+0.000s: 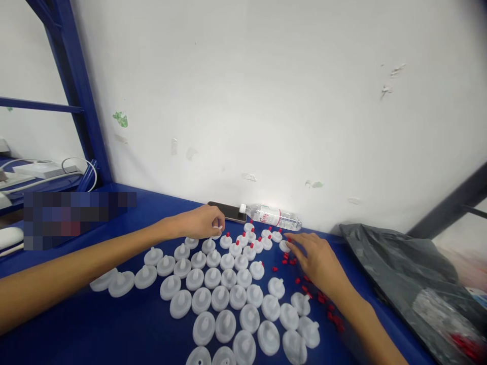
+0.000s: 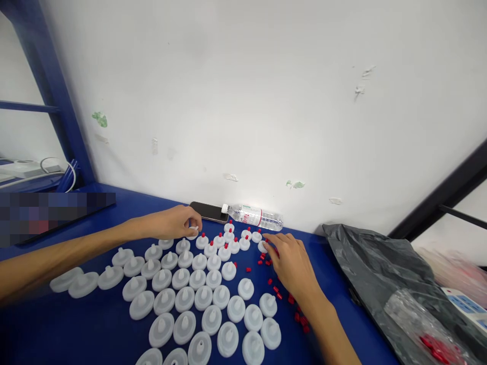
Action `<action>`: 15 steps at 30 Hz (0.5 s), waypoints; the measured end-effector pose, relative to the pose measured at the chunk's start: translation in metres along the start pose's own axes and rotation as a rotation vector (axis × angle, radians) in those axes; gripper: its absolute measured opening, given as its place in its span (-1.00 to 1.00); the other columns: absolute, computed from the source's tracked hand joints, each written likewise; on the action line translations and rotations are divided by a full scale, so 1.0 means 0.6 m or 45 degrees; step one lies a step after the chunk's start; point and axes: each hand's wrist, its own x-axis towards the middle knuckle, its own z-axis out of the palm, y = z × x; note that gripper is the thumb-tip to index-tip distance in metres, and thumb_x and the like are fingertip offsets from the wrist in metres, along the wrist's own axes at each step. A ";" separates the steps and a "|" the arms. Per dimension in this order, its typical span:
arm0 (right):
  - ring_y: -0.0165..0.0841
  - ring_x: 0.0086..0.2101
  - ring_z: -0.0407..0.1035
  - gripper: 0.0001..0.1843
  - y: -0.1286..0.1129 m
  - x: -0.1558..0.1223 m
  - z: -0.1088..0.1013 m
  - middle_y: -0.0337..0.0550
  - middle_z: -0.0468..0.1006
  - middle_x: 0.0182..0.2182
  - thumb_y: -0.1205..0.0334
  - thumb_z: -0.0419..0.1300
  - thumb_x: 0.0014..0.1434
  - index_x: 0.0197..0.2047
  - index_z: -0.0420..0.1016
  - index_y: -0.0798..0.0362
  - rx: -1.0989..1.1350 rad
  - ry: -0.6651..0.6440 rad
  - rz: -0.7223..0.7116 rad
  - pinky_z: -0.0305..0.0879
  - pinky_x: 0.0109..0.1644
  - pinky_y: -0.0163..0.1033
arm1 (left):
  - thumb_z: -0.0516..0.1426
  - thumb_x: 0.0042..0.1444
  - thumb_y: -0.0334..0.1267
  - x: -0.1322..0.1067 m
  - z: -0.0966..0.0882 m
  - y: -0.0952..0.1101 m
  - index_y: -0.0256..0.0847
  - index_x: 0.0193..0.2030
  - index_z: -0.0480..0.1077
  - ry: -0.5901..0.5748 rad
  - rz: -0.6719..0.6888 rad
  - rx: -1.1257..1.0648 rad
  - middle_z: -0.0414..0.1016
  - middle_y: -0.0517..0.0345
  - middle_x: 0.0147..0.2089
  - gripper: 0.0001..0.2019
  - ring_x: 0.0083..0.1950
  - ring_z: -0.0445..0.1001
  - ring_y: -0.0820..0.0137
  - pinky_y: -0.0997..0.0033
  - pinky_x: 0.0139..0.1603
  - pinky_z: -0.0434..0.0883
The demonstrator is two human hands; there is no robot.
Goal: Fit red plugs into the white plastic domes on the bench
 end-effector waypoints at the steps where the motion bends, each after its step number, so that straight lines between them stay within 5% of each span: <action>1: -0.24 -0.25 0.53 -0.75 0.000 0.000 0.003 -0.14 0.69 -0.24 0.19 0.12 0.39 0.02 0.58 -0.01 0.003 -0.006 0.001 0.43 -0.15 -0.12 | 0.23 0.02 -0.27 -0.001 0.002 0.002 -0.22 -0.23 0.64 -0.004 -0.004 0.006 0.64 0.01 -0.30 -0.80 -0.34 0.56 0.24 0.40 -0.40 0.36; 6: -0.25 -0.36 0.51 -0.77 -0.010 0.006 -0.014 -0.25 0.66 -0.38 0.15 0.11 0.40 -0.19 0.60 -0.07 0.039 0.005 0.040 0.39 -0.20 -0.10 | 0.24 0.03 -0.29 -0.008 -0.002 0.013 -0.23 -0.20 0.63 -0.004 -0.018 0.052 0.66 -0.04 -0.26 -0.80 -0.33 0.59 0.20 0.36 -0.39 0.38; 10: -0.21 -0.30 0.52 -0.76 -0.039 0.012 -0.035 -0.20 0.66 -0.31 0.05 0.14 0.40 -0.18 0.58 -0.05 0.156 0.229 0.051 0.38 -0.11 -0.05 | 0.15 0.21 -0.20 -0.019 -0.013 0.041 -0.29 -0.07 0.58 0.113 0.000 0.093 0.65 -0.17 -0.14 -0.73 -0.20 0.59 0.09 0.24 -0.27 0.42; 15: -0.29 -0.27 0.50 -0.87 -0.122 0.016 -0.039 -0.22 0.64 -0.29 0.15 0.17 0.40 -0.17 0.50 -0.03 0.349 0.356 -0.144 0.37 -0.14 -0.15 | 0.28 0.19 -0.01 -0.040 0.000 0.102 -0.23 0.34 0.30 0.164 0.349 0.075 0.48 -0.18 0.26 -0.36 0.22 0.47 0.04 0.12 0.18 0.40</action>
